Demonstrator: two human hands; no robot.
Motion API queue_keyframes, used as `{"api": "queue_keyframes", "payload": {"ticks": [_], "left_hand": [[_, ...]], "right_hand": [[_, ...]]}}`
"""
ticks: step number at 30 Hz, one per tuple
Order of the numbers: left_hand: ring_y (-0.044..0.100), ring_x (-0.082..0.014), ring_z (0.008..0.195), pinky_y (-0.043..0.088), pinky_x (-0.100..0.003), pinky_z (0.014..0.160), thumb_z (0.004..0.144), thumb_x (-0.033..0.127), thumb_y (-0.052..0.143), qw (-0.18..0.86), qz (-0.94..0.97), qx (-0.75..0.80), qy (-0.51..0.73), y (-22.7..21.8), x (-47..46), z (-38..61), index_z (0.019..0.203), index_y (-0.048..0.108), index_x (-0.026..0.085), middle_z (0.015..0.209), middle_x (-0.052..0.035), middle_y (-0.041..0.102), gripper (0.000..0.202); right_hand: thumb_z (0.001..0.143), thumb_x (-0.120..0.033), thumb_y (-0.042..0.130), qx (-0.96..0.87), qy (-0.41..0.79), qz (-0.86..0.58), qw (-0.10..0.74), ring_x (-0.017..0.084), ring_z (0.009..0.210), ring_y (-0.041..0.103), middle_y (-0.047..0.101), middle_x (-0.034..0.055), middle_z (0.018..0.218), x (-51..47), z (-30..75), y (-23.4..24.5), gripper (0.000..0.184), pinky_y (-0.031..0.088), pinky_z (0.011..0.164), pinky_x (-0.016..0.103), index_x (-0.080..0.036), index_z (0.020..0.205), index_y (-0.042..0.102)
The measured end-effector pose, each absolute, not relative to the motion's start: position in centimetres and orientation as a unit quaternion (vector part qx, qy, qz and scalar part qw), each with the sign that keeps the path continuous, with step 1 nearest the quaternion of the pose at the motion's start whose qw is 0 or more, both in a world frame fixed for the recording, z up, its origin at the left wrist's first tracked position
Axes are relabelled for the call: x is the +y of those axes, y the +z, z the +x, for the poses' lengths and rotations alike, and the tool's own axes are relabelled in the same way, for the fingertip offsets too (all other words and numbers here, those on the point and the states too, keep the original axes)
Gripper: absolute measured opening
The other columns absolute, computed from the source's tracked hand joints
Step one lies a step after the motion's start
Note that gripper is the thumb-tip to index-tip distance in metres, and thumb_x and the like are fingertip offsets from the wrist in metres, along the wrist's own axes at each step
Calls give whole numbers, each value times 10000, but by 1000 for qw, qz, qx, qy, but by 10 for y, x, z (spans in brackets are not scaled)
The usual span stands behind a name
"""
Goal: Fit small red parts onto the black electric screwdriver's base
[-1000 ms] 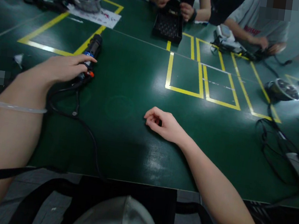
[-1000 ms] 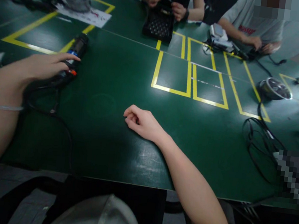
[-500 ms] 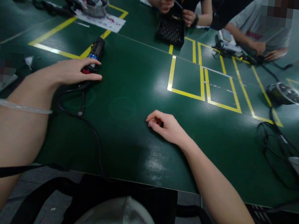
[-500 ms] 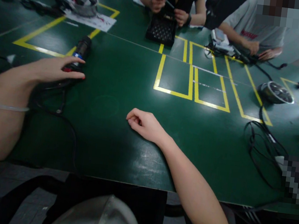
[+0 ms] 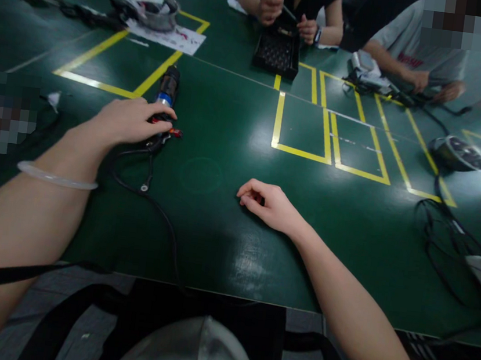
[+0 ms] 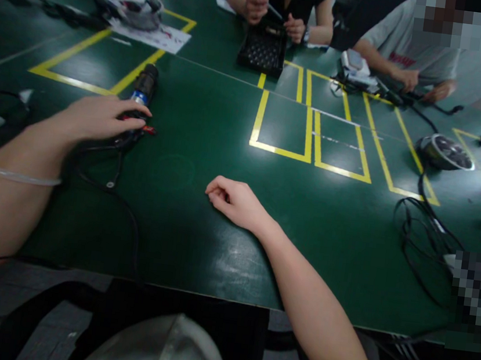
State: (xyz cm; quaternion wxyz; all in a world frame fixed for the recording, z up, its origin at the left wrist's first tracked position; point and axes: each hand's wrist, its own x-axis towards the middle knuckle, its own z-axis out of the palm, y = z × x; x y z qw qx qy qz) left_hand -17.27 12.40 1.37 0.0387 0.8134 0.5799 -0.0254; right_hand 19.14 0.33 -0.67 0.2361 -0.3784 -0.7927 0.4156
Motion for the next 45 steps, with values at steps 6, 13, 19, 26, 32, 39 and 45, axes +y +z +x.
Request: {"api": "queue_keyframes", "payload": {"ticks": [6, 13, 19, 26, 32, 39, 45], "left_hand": [[555, -225, 914, 413, -332, 815, 981, 632, 334, 39, 822, 567, -35, 23, 103, -134, 1422, 562, 317, 1060, -93, 560, 588], [626, -283, 955, 441, -352, 823, 944, 661, 350, 41, 843, 533, -56, 21, 76, -83, 1422, 566, 397, 1089, -94, 604, 587], [610, -242, 903, 430, -334, 811, 982, 574, 363, 41, 896, 441, -35, 23, 44, -43, 1409, 575, 392, 1021, -81, 594, 511], [610, -234, 848, 443, -364, 829, 980, 550, 404, 62, 920, 386, -8, 18, 28, -27, 1346, 622, 368, 948, -83, 604, 463], [626, -229, 865, 430, -384, 919, 1003, 575, 342, 77, 921, 381, 0, 16, 30, -29, 1343, 610, 353, 948, -67, 645, 486], [635, -224, 869, 426, -385, 928, 1025, 531, 312, 84, 922, 379, 1, 18, 29, -28, 1370, 587, 353, 940, -56, 660, 476], [637, -219, 871, 424, -376, 921, 1028, 539, 296, 90, 922, 375, -1, 18, 31, -28, 1359, 593, 347, 944, -54, 666, 485]], "right_hand": [[922, -190, 538, -792, 416, -376, 242, 118, 705, 601, 678, 10, 814, 4, 191, -7, 104, 444, 668, 238, -169, 981, 622], [924, -179, 534, -795, 380, -387, 271, 109, 672, 554, 651, -2, 810, 5, 190, -11, 97, 421, 643, 231, -179, 967, 621], [905, -180, 563, -805, 259, -443, 297, 160, 804, 578, 608, 67, 1063, 6, 191, -13, 144, 487, 752, 304, -199, 1039, 610], [869, -172, 618, -812, 154, -487, 281, 288, 1110, 544, 585, 128, 1263, 11, 194, -16, 335, 463, 974, 447, -208, 1196, 551], [896, -192, 595, -824, 112, -509, 221, 285, 965, 535, 632, 103, 1001, 15, 191, -20, 110, 448, 844, 408, -218, 1002, 583], [925, -271, 589, -787, 268, -497, 249, 172, 719, 581, 653, 14, 809, 16, 201, -10, 74, 428, 685, 287, -208, 962, 574], [918, -227, 534, -759, 194, -572, 242, 164, 647, 542, 626, 12, 743, 25, 216, -13, 67, 370, 634, 286, -207, 877, 583]]}}
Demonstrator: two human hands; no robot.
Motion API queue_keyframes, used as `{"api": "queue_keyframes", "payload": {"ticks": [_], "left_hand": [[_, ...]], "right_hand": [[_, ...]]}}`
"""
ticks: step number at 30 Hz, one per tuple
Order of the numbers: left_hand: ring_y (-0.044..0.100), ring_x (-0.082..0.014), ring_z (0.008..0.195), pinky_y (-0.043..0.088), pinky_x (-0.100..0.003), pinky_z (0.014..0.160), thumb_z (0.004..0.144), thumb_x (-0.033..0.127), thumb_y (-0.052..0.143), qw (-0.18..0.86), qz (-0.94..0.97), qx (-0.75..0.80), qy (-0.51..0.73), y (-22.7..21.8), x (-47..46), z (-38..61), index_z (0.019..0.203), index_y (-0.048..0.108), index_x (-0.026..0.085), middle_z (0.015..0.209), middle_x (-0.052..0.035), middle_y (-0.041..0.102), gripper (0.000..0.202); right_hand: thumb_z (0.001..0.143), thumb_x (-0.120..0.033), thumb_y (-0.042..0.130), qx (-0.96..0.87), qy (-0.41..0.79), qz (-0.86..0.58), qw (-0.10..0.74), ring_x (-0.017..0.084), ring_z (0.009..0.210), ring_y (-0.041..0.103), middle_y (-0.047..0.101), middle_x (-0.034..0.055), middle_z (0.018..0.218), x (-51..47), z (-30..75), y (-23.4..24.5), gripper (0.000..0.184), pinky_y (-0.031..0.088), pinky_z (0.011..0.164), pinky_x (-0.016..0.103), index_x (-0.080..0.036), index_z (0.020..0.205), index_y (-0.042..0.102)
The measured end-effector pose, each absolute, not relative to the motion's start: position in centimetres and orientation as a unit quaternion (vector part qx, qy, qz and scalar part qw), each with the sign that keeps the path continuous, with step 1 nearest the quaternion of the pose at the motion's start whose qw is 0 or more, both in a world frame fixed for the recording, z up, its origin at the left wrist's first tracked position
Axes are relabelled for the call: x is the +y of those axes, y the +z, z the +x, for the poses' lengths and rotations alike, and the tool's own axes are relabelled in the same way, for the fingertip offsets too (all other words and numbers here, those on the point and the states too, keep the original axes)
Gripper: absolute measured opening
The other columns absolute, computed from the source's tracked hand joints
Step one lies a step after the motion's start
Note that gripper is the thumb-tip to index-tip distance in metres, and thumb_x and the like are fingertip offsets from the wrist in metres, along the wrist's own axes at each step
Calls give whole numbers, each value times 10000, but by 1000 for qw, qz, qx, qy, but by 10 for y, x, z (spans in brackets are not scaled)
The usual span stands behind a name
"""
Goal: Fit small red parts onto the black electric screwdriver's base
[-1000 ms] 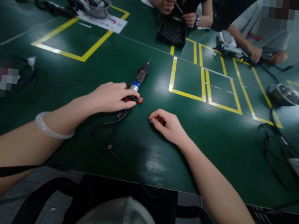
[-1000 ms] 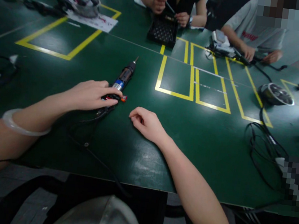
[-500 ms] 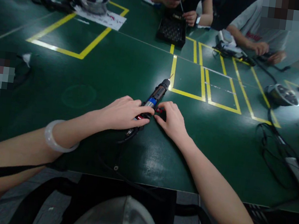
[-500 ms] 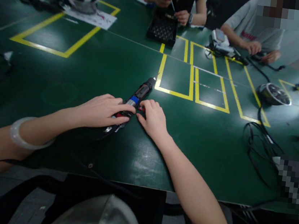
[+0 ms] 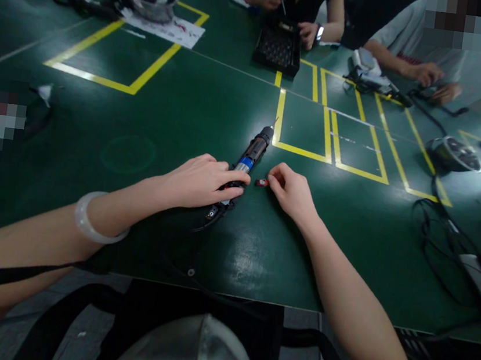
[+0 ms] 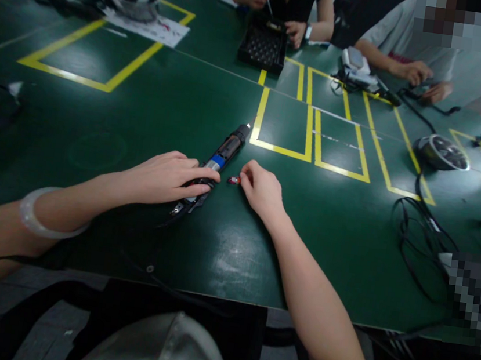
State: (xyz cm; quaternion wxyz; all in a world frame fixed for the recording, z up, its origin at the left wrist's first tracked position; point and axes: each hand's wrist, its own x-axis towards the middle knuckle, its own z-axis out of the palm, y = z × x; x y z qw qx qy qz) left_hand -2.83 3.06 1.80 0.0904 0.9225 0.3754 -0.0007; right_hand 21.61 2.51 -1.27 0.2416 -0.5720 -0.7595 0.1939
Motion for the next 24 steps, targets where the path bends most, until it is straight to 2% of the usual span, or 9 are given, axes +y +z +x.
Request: {"api": "queue_keyframes", "payload": {"ticks": [4, 8, 10, 12, 15, 17, 19, 21, 24], "left_hand": [[636, -212, 869, 420, -373, 927, 1031, 543, 296, 88, 924, 372, 1, 18, 31, -29, 1358, 593, 344, 941, -50, 666, 484], [642, -219, 875, 427, -378, 916, 1041, 528, 266, 73, 923, 377, 1, 16, 31, -28, 1363, 590, 348, 944, -53, 670, 491], [645, -222, 872, 432, -383, 912, 1054, 494, 223, 65, 922, 382, 4, 15, 30, -28, 1365, 589, 347, 939, -55, 674, 502], [647, -220, 862, 436, -383, 907, 1061, 458, 196, 57, 921, 384, 8, 13, 30, -27, 1372, 583, 343, 926, -55, 679, 510], [649, -216, 841, 440, -378, 899, 1061, 425, 202, 41, 921, 386, 12, 12, 29, -26, 1374, 578, 330, 900, -53, 686, 499], [650, -215, 824, 444, -376, 891, 1060, 415, 216, 35, 921, 389, 14, 11, 28, -26, 1370, 579, 321, 893, -51, 691, 487], [653, -217, 818, 447, -376, 882, 1058, 406, 229, 37, 920, 389, 15, 11, 28, -26, 1364, 582, 315, 898, -50, 698, 476], [658, -221, 821, 447, -376, 873, 1057, 396, 235, 38, 922, 385, 17, 10, 28, -26, 1355, 588, 312, 901, -49, 703, 470], [663, -221, 825, 445, -372, 865, 1055, 381, 238, 38, 924, 381, 19, 10, 29, -26, 1355, 594, 305, 894, -50, 706, 472]], "right_hand": [[877, -183, 534, -768, 192, -554, 258, 164, 681, 545, 631, 35, 854, 26, 219, -13, 79, 414, 674, 303, -193, 929, 592], [821, -155, 595, -817, 183, -494, 234, 193, 816, 566, 610, 67, 1003, 24, 218, -11, 207, 460, 779, 335, -188, 1025, 600], [817, -127, 596, -834, 178, -477, 210, 208, 875, 562, 597, 67, 994, 23, 218, -10, 212, 459, 806, 342, -195, 1016, 610], [834, -120, 593, -836, 200, -468, 206, 192, 845, 555, 591, 56, 959, 23, 218, -8, 160, 453, 774, 326, -195, 973, 620], [853, -187, 653, -808, 326, -433, 231, 135, 693, 525, 596, 12, 856, 20, 216, -4, 105, 427, 657, 274, -187, 949, 610], [843, -258, 707, -779, 420, -399, 239, 113, 618, 499, 576, -22, 762, 17, 215, 0, 162, 402, 592, 251, -185, 927, 589], [836, -304, 735, -768, 460, -374, 245, 110, 620, 501, 556, -30, 741, 13, 212, 4, 207, 407, 590, 245, -184, 895, 577], [840, -285, 735, -780, 454, -353, 247, 103, 613, 496, 542, -36, 735, 9, 209, 6, 196, 405, 588, 237, -184, 880, 572], [849, -204, 709, -829, 380, -329, 243, 105, 677, 520, 555, -14, 828, 5, 203, 6, 138, 415, 636, 236, -182, 878, 576]]}}
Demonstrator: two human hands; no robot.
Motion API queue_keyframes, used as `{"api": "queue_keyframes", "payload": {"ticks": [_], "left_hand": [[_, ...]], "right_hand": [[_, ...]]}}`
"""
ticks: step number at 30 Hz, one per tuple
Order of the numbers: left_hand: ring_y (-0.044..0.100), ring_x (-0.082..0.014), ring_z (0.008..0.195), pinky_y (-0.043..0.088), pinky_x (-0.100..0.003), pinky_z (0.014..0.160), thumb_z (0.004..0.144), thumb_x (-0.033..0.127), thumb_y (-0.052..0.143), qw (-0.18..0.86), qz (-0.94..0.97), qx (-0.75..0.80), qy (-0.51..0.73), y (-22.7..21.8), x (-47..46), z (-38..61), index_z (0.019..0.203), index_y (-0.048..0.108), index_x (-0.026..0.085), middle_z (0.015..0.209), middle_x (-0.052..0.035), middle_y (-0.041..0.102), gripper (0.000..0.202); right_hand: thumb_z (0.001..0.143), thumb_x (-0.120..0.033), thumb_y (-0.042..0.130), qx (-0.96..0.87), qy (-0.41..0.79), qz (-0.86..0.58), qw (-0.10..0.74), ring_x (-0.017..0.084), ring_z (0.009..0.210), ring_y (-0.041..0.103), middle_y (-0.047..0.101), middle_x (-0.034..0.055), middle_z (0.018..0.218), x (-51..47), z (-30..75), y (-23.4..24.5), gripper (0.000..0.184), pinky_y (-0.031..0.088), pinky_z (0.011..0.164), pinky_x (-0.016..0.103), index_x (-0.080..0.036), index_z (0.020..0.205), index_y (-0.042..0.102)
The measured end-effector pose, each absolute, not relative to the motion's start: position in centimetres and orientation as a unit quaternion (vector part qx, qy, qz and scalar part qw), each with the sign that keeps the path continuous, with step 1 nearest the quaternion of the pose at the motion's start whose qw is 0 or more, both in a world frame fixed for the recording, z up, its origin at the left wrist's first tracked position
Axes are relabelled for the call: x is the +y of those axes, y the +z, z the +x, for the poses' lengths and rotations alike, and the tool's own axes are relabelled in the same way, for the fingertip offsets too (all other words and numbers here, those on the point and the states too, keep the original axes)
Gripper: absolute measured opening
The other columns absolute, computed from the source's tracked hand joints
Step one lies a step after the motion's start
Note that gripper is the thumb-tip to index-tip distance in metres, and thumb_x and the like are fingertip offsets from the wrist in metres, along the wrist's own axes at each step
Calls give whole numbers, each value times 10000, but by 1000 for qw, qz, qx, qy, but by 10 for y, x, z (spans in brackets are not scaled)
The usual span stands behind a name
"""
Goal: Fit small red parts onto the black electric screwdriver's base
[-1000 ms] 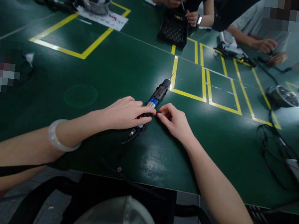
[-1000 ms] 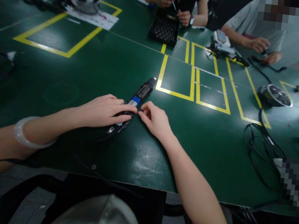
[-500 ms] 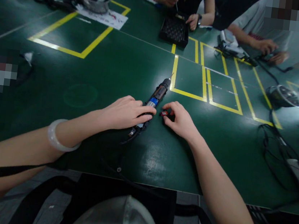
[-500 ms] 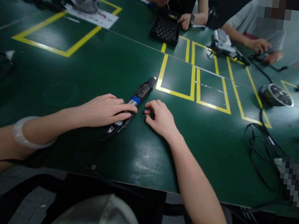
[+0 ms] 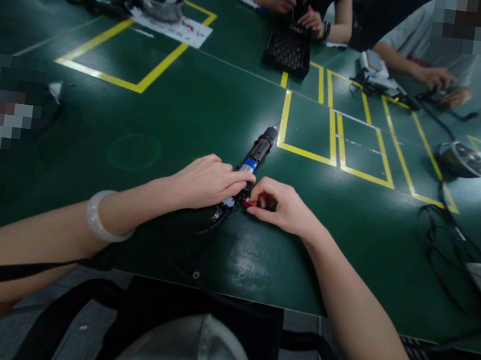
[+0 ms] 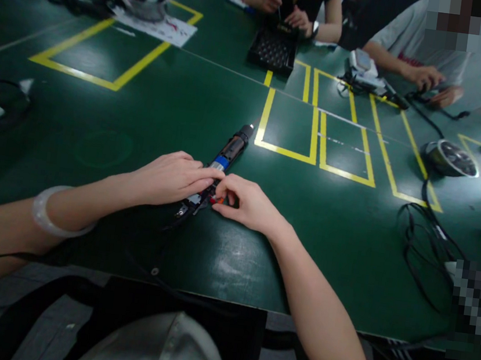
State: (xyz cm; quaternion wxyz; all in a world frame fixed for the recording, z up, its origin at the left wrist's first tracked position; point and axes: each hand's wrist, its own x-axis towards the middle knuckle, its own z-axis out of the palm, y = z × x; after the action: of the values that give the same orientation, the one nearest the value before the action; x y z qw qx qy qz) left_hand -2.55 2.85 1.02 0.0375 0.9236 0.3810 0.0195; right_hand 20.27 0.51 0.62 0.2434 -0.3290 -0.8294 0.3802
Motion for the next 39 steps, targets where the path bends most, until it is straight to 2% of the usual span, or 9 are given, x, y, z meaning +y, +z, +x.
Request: {"api": "queue_keyframes", "payload": {"ticks": [6, 13, 19, 25, 31, 35, 39], "left_hand": [[671, -226, 848, 448, -374, 873, 1054, 383, 234, 39, 925, 377, 22, 10, 30, -26, 1378, 585, 295, 911, -51, 714, 486], [675, -217, 846, 442, -367, 866, 1057, 400, 226, 44, 927, 371, 26, 10, 32, -26, 1348, 599, 291, 910, -44, 720, 485], [679, -219, 877, 438, -369, 867, 1057, 398, 233, 53, 929, 364, 28, 10, 32, -28, 1338, 598, 294, 939, -38, 725, 472], [680, -237, 887, 443, -389, 882, 1049, 390, 226, 53, 928, 368, 25, 10, 31, -27, 1343, 592, 282, 945, -53, 721, 482], [671, -244, 893, 433, -411, 945, 988, 487, 385, 72, 925, 372, 18, 14, 30, -28, 1380, 561, 306, 936, -50, 704, 466], [659, -228, 859, 437, -375, 908, 943, 441, 446, 70, 919, 388, -4, 19, 31, -29, 1377, 575, 332, 951, -51, 690, 466], [658, -233, 863, 439, -347, 865, 935, 455, 442, 45, 916, 399, -23, 20, 40, -36, 1401, 569, 376, 993, -50, 683, 489]], "right_hand": [[919, -195, 639, -877, 277, -333, 206, 129, 752, 531, 575, 29, 965, 1, 194, 1, 66, 422, 698, 255, -188, 899, 576], [933, -212, 638, -885, 256, -322, 216, 169, 899, 588, 596, 55, 1020, 1, 197, 1, 28, 460, 793, 280, -194, 949, 625], [922, -149, 616, -873, 283, -341, 205, 138, 754, 589, 633, 6, 822, -1, 192, -1, 36, 442, 715, 253, -184, 928, 623], [885, -139, 595, -839, 346, -350, 231, 102, 673, 574, 616, -24, 781, -4, 189, 1, 71, 437, 662, 218, -196, 916, 567], [823, -99, 556, -836, 358, -337, 243, 104, 681, 568, 591, -21, 787, -5, 191, 3, 119, 437, 665, 221, -201, 860, 506], [838, -129, 568, -836, 367, -337, 230, 113, 708, 575, 601, -11, 832, -5, 190, 1, 105, 439, 682, 234, -204, 890, 516], [857, -172, 593, -835, 365, -347, 219, 113, 680, 552, 575, -27, 785, -4, 191, -1, 94, 413, 655, 233, -204, 917, 529]]}}
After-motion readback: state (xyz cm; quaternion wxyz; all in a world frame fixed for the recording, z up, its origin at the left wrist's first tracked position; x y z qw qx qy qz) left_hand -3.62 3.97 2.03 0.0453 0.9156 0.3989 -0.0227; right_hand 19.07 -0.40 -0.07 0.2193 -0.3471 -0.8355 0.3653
